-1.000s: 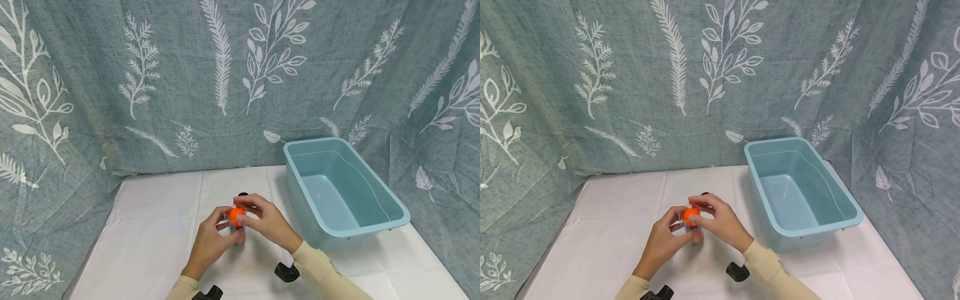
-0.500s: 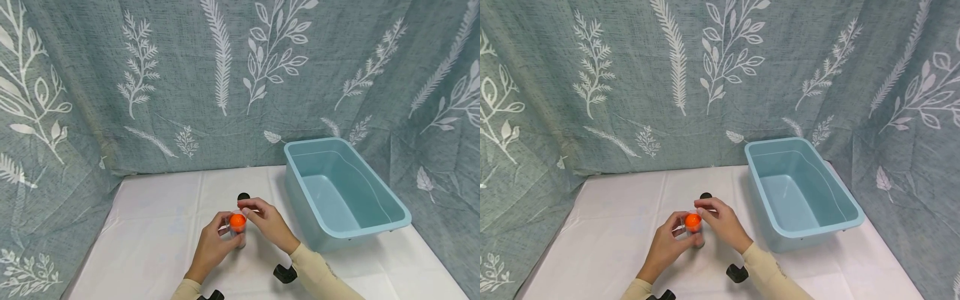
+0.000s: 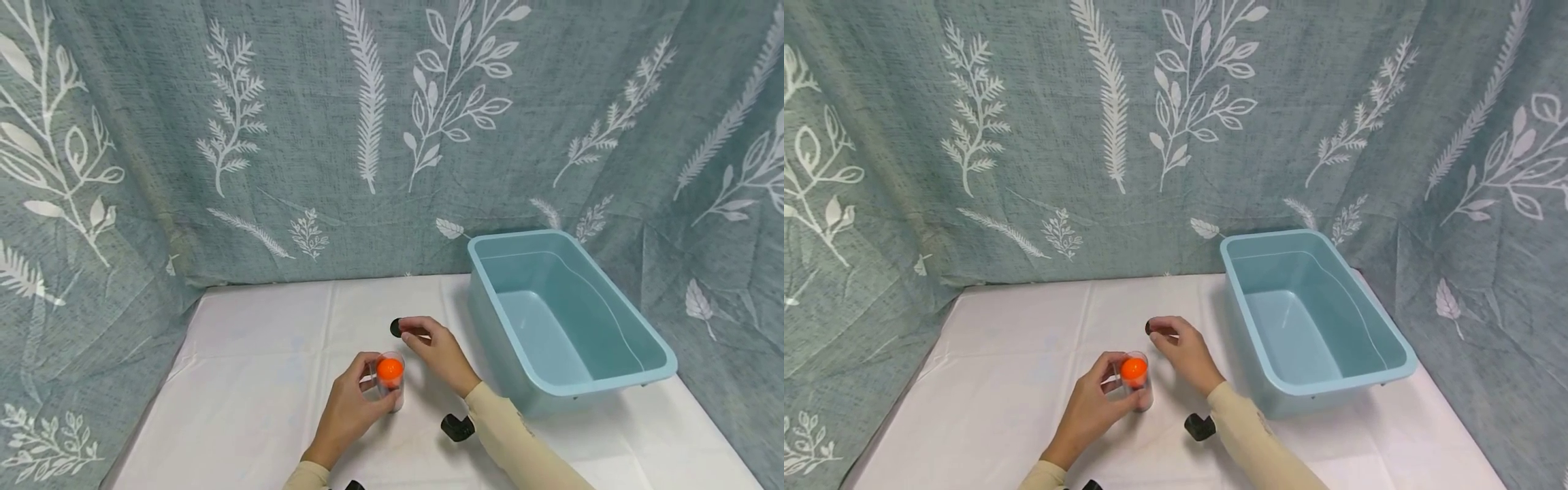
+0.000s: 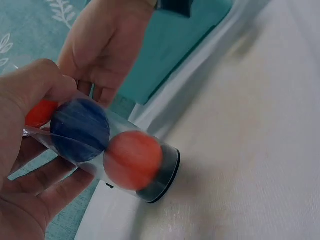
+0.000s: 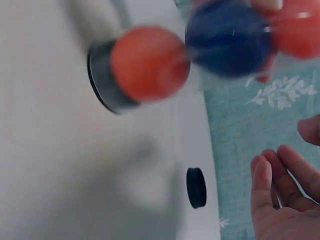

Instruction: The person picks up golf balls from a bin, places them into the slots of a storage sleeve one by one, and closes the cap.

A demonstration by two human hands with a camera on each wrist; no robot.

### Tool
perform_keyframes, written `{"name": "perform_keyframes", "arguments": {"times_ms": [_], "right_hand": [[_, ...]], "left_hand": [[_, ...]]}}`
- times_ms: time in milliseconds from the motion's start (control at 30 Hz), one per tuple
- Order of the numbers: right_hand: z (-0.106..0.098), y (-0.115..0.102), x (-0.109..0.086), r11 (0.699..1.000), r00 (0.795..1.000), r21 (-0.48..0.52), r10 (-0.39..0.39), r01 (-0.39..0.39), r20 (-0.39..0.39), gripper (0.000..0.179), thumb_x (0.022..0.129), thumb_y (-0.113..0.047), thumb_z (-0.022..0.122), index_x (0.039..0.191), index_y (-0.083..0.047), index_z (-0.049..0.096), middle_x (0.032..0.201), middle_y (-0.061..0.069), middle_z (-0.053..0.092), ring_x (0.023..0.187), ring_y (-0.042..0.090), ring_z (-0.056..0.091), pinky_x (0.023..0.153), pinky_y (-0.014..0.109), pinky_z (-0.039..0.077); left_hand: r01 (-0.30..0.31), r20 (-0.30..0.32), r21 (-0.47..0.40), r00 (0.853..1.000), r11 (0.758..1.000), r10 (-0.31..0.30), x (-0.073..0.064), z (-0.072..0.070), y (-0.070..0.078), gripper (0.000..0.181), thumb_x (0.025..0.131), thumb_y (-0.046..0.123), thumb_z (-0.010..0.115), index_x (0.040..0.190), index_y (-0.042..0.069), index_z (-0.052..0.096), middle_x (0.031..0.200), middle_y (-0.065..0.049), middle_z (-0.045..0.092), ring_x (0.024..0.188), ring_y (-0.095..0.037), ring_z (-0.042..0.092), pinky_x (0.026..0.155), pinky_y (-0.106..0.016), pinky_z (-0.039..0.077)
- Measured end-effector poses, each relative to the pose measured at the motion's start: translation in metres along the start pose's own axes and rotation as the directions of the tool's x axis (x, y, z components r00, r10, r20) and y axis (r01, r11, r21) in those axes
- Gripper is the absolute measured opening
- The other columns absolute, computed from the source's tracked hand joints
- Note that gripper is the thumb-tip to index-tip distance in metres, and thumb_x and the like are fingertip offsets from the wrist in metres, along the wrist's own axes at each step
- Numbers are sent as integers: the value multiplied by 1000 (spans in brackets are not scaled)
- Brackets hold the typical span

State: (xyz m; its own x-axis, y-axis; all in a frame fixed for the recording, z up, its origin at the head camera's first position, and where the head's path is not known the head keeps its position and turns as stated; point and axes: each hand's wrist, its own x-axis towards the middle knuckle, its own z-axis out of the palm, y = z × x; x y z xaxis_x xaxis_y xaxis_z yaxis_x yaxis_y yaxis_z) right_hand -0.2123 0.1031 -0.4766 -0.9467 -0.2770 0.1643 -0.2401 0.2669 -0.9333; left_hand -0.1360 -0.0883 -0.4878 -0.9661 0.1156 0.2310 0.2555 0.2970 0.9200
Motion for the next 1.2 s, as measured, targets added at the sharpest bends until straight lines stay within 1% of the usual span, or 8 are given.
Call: {"name": "perform_keyframes", "arguments": {"times_ms": [167, 300, 567, 667, 833, 967, 1100, 1200], "right_hand": [[6, 7, 13, 999, 1000, -41, -8, 7, -16, 35, 96, -11, 71, 128, -1, 64, 124, 10, 64, 114, 27, 61, 104, 42, 51], [10, 12, 21, 992, 999, -125, -32, 30, -21, 38, 91, -8, 75, 126, 1, 65, 125, 13, 60, 117, 34, 58, 104, 48, 50], [13, 19, 31, 936, 999, -350, -6, 21, 42, 59, 86, -17, 82, 138, -4, 56, 144, 16, 44, 127, 39, 39, 105, 54, 43], [14, 21, 35, 913, 996, -406, -3, 37, 85, 62, 86, -15, 82, 140, -2, 54, 147, 17, 43, 128, 41, 38, 105, 54, 43], [17, 26, 44, 889, 989, -456, 27, 43, 146, 61, 87, -15, 81, 141, -4, 54, 145, 17, 47, 125, 41, 41, 103, 53, 44], [20, 31, 48, 879, 985, -476, 58, 25, 160, 57, 89, -13, 78, 140, -5, 55, 141, 14, 51, 120, 36, 43, 101, 50, 46], [23, 33, 49, 852, 987, -518, 15, 71, 161, 47, 90, -9, 77, 134, -4, 59, 133, 14, 55, 112, 34, 47, 97, 49, 48], [25, 34, 50, 823, 986, -553, -46, 128, 159, 39, 90, -5, 76, 127, -4, 63, 126, 14, 57, 107, 34, 49, 95, 49, 49]], "left_hand": [[-4, 22, -10, 1000, 1000, 4, 0, -3, 0, 49, 79, 10, 87, 118, 22, 59, 116, 5, 66, 105, -15, 65, 91, -29, 58], [-17, 32, -2, 999, 1000, 17, 0, -5, -1, 50, 79, 11, 87, 118, 22, 58, 116, 5, 66, 104, -15, 65, 91, -29, 58], [-48, 20, 11, 999, 999, 48, -3, -5, -3, 50, 79, 11, 87, 118, 19, 57, 115, 3, 66, 104, -17, 65, 90, -28, 58], [-53, 23, 16, 998, 998, 53, -5, -5, -4, 50, 79, 11, 86, 119, 18, 57, 116, 2, 66, 104, -17, 65, 90, -29, 58], [-48, 36, 13, 998, 999, 48, -6, -5, -3, 51, 79, 10, 85, 120, 20, 56, 116, 4, 65, 105, -16, 65, 90, -29, 58], [-54, 40, 2, 998, 999, 54, -7, -5, -4, 51, 78, 11, 85, 120, 20, 56, 115, 6, 65, 104, -15, 65, 89, -30, 58], [-55, 42, -2, 998, 998, 55, -7, -6, -4, 50, 79, 13, 85, 120, 20, 57, 115, 6, 65, 104, -14, 64, 89, -30, 58], [-47, 46, -1, 998, 999, 47, -7, -8, -4, 49, 80, 14, 84, 120, 20, 56, 115, 6, 64, 103, -14, 64, 90, -28, 58]]}}
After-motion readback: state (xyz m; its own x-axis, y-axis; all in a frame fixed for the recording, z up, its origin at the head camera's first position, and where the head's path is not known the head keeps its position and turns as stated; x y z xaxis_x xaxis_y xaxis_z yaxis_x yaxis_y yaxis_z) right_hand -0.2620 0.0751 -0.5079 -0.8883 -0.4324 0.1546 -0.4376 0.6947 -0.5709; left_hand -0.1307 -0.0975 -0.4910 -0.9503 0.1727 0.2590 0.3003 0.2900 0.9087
